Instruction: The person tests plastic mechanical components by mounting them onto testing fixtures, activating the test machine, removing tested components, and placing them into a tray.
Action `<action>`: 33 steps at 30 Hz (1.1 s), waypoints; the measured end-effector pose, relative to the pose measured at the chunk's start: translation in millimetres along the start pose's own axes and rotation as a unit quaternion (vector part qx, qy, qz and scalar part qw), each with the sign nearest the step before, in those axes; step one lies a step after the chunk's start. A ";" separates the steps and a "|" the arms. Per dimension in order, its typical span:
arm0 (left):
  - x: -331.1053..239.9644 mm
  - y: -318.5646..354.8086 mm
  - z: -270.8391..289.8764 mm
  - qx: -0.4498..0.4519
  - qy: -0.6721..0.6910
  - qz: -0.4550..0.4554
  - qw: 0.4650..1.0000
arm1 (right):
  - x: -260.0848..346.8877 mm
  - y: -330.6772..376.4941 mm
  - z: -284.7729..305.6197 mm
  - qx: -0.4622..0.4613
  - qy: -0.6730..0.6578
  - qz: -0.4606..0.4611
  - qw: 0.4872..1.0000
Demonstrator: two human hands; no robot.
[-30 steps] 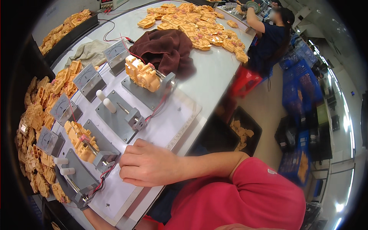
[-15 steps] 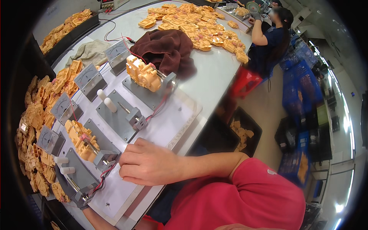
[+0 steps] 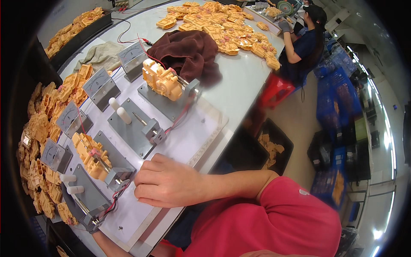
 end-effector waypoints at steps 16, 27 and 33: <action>6.5 -6.3 -0.5 0.061 0.205 0.041 0.976 | 1.3 -0.1 1.4 0.002 -0.011 0.011 1.000; 17.3 -6.2 -13.6 -0.004 0.270 0.135 0.953 | 2.0 -0.9 0.2 0.014 -0.039 0.028 0.999; 16.2 -2.4 -32.7 0.100 0.535 0.213 0.811 | 3.2 -1.1 2.2 0.009 -0.034 0.027 0.999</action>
Point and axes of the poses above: each hand's wrist, its own y-axis away from the middle knuckle, its own z-axis out of the back of the hand, x = y × z, the point moved 10 cm from there along -y, towards the middle knuckle, and after that the axes turned 14 degrees about y, right-handed, at the moved point
